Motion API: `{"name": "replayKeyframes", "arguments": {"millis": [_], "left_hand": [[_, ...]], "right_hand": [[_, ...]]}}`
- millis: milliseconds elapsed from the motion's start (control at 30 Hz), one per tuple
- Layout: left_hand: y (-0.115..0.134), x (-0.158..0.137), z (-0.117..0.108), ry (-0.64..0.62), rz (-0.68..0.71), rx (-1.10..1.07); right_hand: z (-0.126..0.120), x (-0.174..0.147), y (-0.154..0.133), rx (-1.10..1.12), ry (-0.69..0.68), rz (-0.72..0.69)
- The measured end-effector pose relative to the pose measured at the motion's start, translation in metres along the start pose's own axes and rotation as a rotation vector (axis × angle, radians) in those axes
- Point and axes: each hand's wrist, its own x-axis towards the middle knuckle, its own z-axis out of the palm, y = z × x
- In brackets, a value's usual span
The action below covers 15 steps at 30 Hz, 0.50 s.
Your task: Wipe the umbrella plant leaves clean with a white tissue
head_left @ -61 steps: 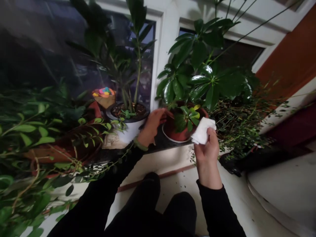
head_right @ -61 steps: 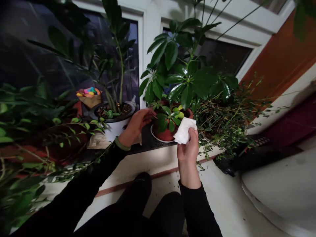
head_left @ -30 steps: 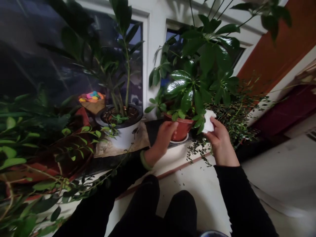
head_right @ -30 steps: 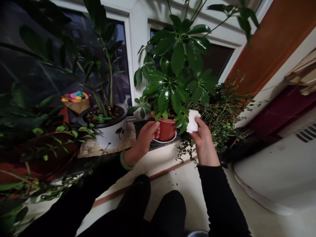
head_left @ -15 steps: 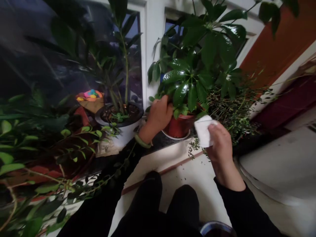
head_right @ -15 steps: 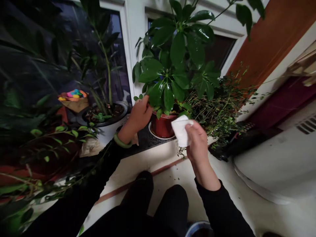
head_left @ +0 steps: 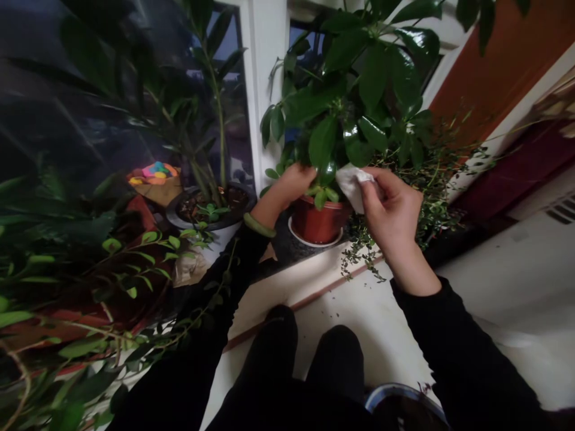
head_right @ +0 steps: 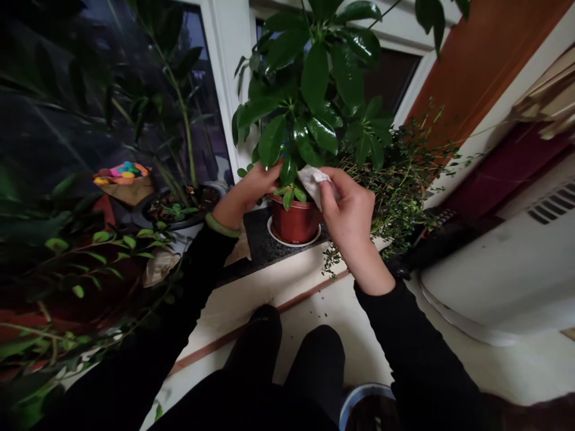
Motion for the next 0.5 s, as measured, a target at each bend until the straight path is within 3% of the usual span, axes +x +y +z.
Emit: {"name": "replayKeyframes", "arguments": {"millis": [133,233,367,500], "left_hand": [[0.001,-0.005,0.003,-0.104,-0.144,-0.191],[0.004,-0.017,0.002,-0.145,-0.245,-0.454],[0.015,-0.036,0.002,-0.13,-0.38,-0.778],[0.026,-0.046,0.003,-0.119,-0.54,-0.961]], "right_hand": [[0.012,0.009,0.004,-0.139,-0.052,-0.101],[0.018,0.009,0.009,-0.182,-0.049,-0.148],[0.023,0.009,0.012,-0.191,0.008,-0.16],[0.027,0.014,0.011,-0.25,-0.037,-0.182]]}}
